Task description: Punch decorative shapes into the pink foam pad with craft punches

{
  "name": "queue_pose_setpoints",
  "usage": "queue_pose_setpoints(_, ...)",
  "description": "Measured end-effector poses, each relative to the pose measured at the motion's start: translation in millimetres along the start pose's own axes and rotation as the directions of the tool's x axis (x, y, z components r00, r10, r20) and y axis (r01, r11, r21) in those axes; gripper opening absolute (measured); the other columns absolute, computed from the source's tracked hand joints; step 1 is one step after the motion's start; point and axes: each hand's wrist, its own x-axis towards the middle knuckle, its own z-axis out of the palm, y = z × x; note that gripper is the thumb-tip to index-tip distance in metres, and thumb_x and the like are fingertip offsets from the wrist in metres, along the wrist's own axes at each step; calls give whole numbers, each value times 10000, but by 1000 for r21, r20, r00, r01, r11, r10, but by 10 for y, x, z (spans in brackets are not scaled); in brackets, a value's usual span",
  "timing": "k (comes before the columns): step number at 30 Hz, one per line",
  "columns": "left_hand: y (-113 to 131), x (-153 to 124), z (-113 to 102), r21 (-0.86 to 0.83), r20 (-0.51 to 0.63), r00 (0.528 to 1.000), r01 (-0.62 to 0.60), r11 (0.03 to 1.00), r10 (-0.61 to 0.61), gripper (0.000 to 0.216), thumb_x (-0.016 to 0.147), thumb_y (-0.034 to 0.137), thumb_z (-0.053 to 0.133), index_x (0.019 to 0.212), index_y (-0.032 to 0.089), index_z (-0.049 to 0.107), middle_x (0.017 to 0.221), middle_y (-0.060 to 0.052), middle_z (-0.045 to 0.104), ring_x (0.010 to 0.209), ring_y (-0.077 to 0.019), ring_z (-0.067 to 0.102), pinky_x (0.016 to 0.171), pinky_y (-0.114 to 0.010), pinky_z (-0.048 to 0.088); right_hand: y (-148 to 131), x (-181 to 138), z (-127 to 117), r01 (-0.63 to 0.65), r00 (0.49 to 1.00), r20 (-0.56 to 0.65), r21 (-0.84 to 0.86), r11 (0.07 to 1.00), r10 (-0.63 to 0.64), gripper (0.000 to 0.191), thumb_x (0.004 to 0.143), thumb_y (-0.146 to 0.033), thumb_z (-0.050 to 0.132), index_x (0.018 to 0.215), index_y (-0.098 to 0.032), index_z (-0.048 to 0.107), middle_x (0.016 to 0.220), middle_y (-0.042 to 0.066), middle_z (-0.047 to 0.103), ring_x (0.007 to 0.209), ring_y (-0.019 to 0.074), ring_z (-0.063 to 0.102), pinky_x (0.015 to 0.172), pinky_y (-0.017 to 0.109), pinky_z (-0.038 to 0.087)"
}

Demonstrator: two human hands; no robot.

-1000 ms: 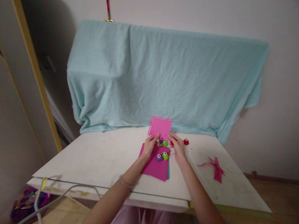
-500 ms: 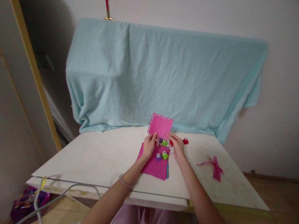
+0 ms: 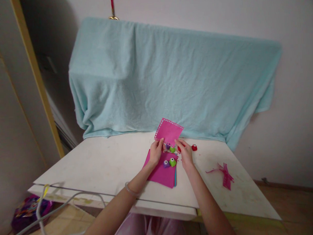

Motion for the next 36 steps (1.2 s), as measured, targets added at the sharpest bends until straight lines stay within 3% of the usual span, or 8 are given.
queue_pose_setpoints(16,-43,-3,-2,118,14,999,-51,992,50,592,924,580,390,511,182,537,466,-3,526,491,-138,522,630,-257,409,-1,0,-5,59,997,-49,41,997,-57,345,700,-493,733,801,-166,688,539,-60,428,494,92,313,475,256,227)
queue_pose_setpoints(25,-31,-48,-8,-133,35,999,-7,991,11,673,927,670,230,615,174,561,526,-33,540,498,-151,512,565,-280,405,19,16,-17,29,997,-80,66,997,-23,356,689,-481,743,821,-155,693,538,-60,439,483,87,318,467,250,235)
queue_pose_setpoints(28,-68,-29,-16,-189,12,1000,26,982,-24,676,908,701,240,632,171,557,517,-33,538,478,-148,502,532,-276,399,16,13,-15,34,997,-74,65,997,-29,346,691,-471,742,822,-154,691,543,-59,443,484,86,323,469,250,242)
queue_pose_setpoints(33,-150,-9,-12,-186,70,995,88,979,-76,664,901,700,266,645,171,575,518,-38,565,480,-153,544,537,-268,435,23,16,-23,40,998,-51,63,997,-37,324,703,-465,735,802,-161,684,531,-64,422,482,88,317,464,252,237)
queue_pose_setpoints(36,-181,-11,20,-182,121,986,133,974,-112,558,878,675,396,733,172,590,571,-25,594,512,-161,588,564,-274,475,41,28,-26,33,997,-68,58,998,-29,344,687,-483,738,798,-162,683,523,-64,424,477,91,324,462,255,248)
